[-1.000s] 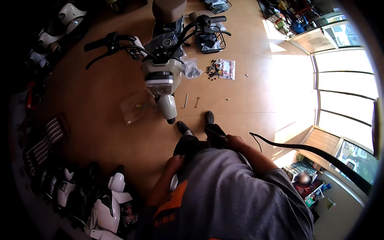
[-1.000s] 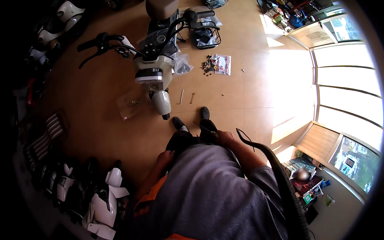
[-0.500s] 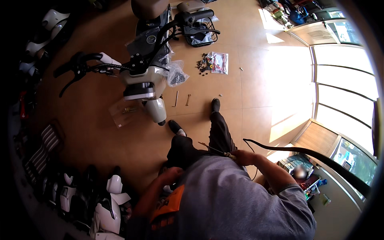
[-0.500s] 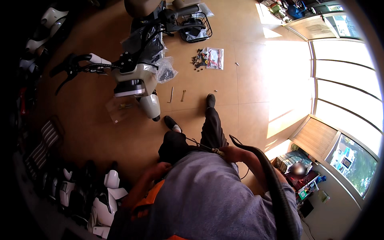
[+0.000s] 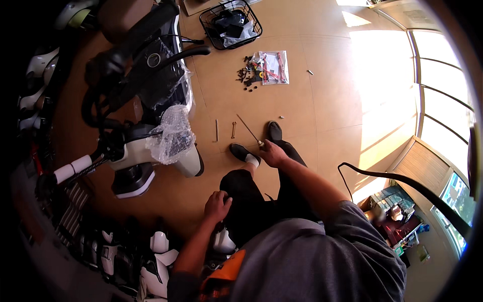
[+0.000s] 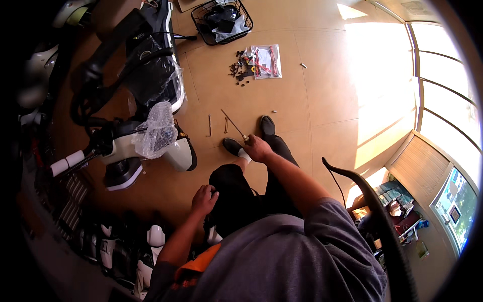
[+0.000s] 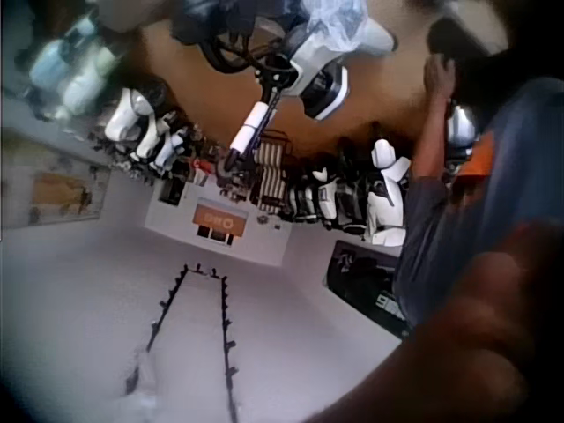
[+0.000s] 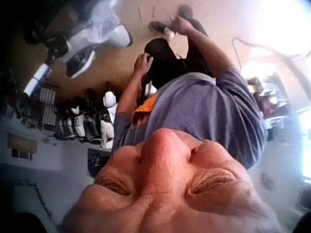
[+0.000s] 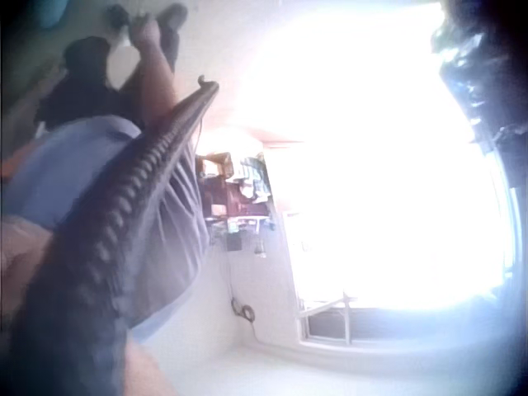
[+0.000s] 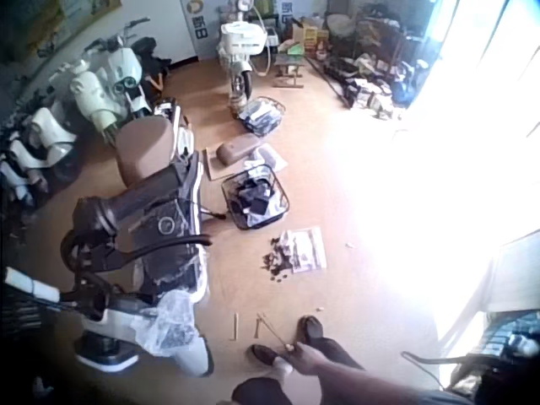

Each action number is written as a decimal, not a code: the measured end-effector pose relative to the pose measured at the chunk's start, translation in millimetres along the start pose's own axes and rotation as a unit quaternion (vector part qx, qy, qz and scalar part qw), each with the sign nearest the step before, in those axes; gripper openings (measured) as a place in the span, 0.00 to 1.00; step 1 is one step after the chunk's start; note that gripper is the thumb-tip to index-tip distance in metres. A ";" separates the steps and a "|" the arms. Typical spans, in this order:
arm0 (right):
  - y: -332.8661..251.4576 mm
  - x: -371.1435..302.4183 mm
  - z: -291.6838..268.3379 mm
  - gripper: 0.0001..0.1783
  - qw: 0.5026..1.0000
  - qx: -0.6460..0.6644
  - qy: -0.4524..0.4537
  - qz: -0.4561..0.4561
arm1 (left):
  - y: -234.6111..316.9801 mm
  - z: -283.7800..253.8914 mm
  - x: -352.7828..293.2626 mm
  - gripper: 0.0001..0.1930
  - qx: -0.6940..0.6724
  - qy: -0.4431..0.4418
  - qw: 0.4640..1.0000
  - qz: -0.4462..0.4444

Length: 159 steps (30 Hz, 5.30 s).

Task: The person assembles an electric scooter in a workshop. They attach the handlebars, connect wiring, and install the dashboard using a screwdriver and wrench. The scooter is partially wrapped in protective plastic during assembly.

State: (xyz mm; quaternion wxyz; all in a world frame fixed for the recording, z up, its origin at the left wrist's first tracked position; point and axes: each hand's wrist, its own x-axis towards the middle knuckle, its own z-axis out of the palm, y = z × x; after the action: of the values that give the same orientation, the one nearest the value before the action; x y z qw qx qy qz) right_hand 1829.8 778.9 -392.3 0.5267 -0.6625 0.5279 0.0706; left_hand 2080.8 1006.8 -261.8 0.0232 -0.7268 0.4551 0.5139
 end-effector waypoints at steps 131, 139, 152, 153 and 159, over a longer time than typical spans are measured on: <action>-453.7 78.3 7.6 0.05 0.518 -0.241 0.428 -0.700 | -20.3 -365.7 2.9 0.13 0.027 0.533 0.845 0.043; -454.5 90.5 15.7 0.08 0.544 -0.164 0.414 -0.711 | -24.4 -367.2 -0.4 0.09 -0.061 0.503 0.859 0.076; -458.5 92.5 8.2 0.08 0.559 -0.160 0.375 -0.722 | -16.9 -366.8 -1.4 0.11 -0.033 0.507 0.860 0.045; -459.1 92.4 8.4 0.08 0.561 -0.162 0.376 -0.720 | -17.3 -366.3 -1.4 0.11 -0.032 0.508 0.859 0.046; -457.5 89.3 9.8 0.08 0.570 -0.162 0.366 -0.718 | -19.9 -365.6 0.1 0.12 -0.035 0.505 0.861 0.054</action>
State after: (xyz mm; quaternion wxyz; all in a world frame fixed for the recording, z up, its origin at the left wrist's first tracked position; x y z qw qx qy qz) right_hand 2227.0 679.2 -169.3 0.0503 -0.8677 0.0062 -0.4945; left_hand 2359.8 835.0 -98.4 -0.2631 -0.8614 0.4246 0.0922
